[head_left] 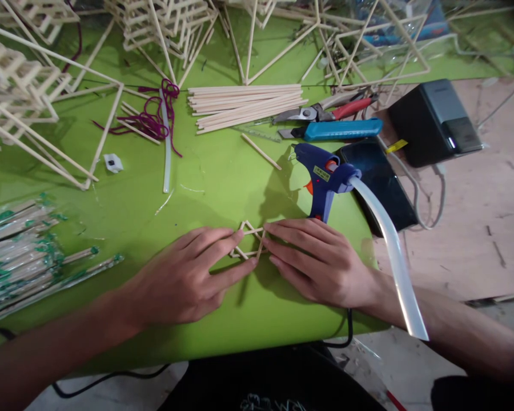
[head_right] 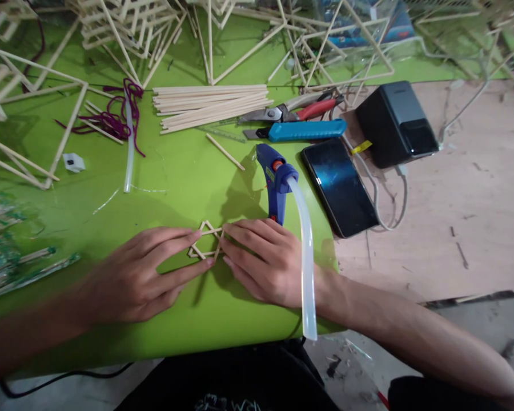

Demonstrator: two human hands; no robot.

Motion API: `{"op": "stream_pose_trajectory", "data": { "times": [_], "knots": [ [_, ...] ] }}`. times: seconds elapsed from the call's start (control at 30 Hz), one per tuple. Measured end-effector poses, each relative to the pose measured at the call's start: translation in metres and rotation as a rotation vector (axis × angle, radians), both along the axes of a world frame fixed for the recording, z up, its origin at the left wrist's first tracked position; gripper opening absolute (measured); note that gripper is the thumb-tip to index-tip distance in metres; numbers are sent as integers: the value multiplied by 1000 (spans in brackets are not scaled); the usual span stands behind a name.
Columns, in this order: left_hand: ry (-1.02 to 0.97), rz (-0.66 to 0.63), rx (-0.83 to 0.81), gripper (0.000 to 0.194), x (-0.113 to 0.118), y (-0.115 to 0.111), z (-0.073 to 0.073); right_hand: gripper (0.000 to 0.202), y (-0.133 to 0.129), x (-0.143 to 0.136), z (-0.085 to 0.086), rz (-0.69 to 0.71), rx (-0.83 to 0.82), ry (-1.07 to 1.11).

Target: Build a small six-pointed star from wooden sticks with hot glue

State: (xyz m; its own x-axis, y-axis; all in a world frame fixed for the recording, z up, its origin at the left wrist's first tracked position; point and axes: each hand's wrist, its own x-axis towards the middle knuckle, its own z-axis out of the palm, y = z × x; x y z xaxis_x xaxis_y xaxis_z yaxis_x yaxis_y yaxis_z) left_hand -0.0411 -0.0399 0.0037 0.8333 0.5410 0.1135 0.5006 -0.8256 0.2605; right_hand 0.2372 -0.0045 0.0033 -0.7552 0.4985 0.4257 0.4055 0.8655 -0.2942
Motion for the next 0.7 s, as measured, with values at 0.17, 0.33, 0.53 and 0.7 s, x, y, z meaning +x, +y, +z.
{"op": "stream_pose_trajectory", "data": {
  "times": [0.17,0.33,0.53,0.7],
  "knots": [
    [7,5,0,54,0,-1,1,29,0,0,-1,12,-9,9],
    [4,14,-2,54,1,0,0,33,-1,3,-2,15,-32,94],
    [-3,18,6,54,2,-1,0,32,-1,4,-2,15,-43,139],
    [9,11,13,53,1,0,1,30,-1,2,-1,46,-5,39]
  ]
}}
